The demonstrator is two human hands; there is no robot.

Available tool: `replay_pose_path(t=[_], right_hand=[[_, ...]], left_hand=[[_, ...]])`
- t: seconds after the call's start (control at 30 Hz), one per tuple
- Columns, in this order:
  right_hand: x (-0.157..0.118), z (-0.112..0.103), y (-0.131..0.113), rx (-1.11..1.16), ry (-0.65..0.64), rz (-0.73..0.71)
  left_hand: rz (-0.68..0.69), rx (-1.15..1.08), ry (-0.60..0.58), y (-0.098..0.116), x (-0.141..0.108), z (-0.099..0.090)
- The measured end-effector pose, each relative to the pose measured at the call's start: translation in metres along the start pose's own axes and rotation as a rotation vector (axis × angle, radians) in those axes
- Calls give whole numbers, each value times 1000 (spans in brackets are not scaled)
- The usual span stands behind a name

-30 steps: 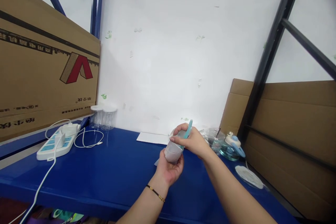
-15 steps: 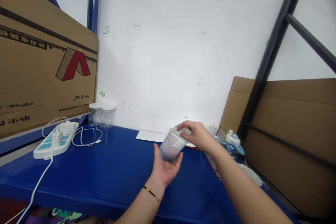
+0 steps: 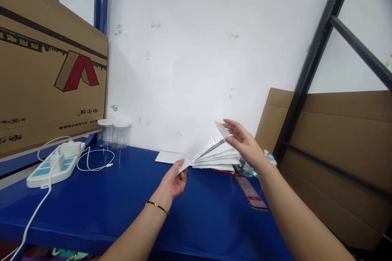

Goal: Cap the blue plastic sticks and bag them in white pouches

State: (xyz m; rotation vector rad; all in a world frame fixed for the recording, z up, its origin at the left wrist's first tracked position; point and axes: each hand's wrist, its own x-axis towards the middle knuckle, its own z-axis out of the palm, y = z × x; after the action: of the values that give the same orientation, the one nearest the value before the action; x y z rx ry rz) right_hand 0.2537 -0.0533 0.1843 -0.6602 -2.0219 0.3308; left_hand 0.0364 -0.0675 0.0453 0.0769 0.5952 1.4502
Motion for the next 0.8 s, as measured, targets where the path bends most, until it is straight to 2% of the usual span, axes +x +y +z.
replay_pose_path(t=[0.1,0.17,0.23,0.3,0.37,0.43,0.47,0.53,0.63,0.7,0.8], right_hand=[[-3,5,0,-201,-56,-229],[0,6,5,-372,-37,-332],[5,4,18,-504,-33,-379],[13,1,40,-592,-72,-360],[20,-2,70,-630,-88,-307],[26,-4,106,-645,-31,-247],[28,-4,125,-657,18,-213],[28,-1,161,-734,47,-87],[22,7,200,-852,-133,122],[16,12,213,-884,-214,157],[13,13,217,-891,-237,147]], left_hand=[[-116,55,-29,16,1,6],[-146,139,-33,25,6,10],[-89,239,-3,35,15,16],[-13,295,-19,46,28,22],[58,331,-174,58,44,25],[170,466,-365,69,63,22],[241,606,-429,73,73,17],[404,1025,-409,81,96,2],[593,1690,-380,87,130,-27],[656,1977,-340,88,148,-41],[732,2209,-352,89,165,-48]])
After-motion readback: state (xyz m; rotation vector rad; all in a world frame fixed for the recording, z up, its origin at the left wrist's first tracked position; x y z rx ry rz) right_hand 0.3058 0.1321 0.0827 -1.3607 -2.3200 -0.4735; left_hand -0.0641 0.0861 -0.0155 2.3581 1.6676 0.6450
